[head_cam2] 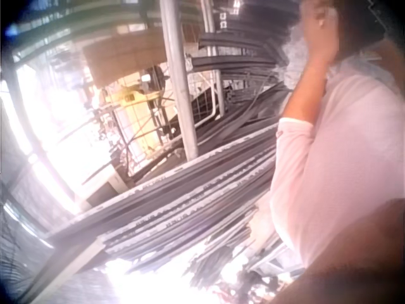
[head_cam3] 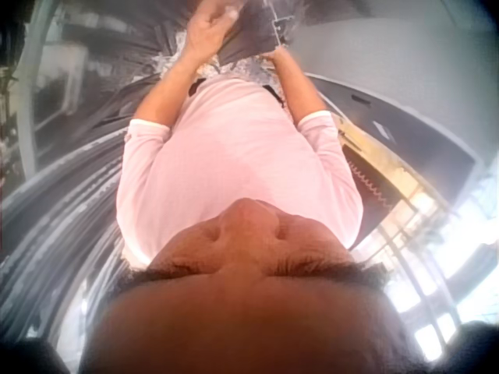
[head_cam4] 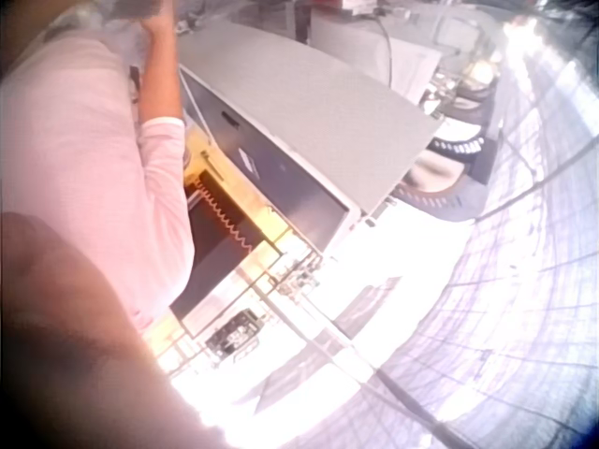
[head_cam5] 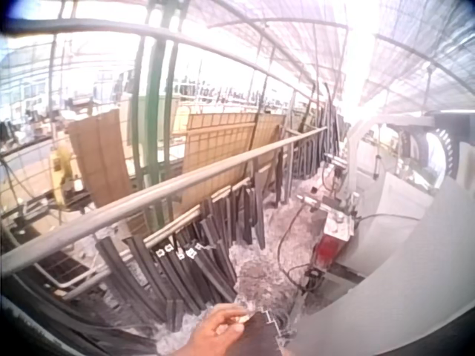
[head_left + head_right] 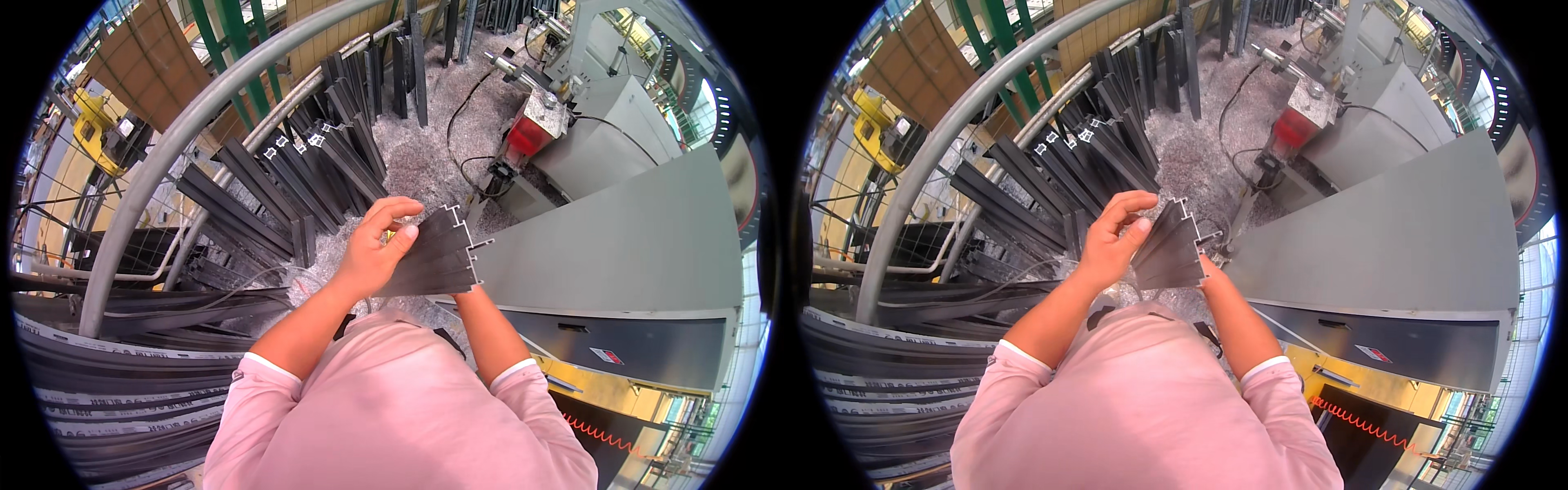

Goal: The person picks up a bundle of metal profiles, sorts through scrap metal in bins, and then places a long metal profile onto a miter saw to cut it.

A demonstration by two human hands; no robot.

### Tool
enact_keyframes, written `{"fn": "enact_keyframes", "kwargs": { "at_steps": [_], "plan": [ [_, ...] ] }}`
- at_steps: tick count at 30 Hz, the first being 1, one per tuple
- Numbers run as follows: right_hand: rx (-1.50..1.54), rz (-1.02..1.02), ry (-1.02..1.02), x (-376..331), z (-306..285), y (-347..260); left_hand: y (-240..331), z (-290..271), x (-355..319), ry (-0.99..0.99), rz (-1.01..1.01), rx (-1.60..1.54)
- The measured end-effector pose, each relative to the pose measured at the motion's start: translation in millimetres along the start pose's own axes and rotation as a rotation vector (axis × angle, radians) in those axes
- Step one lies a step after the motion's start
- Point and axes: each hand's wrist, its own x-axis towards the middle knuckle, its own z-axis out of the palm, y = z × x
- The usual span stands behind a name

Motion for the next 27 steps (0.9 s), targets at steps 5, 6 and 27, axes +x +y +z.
{"fn": "enact_keyframes", "kwargs": {
  "at_steps": [5, 6, 27],
  "plan": [
    [0.141, 0.086, 0.017, 4.8, 5.8, -13.6, 11.6, 5.7, 2.3, -0.105, -0.094, -0.079],
    [0.152, 0.097, 0.014, 5.6, 8.2, -14.5, 11.6, 6.5, 2.2, -0.096, -0.106, -0.103],
    [0.131, 0.153, 0.038, 13.3, 18.0, -14.9, 6.9, 23.3, -0.1, -0.073, -0.195, -0.378]
  ]
}}
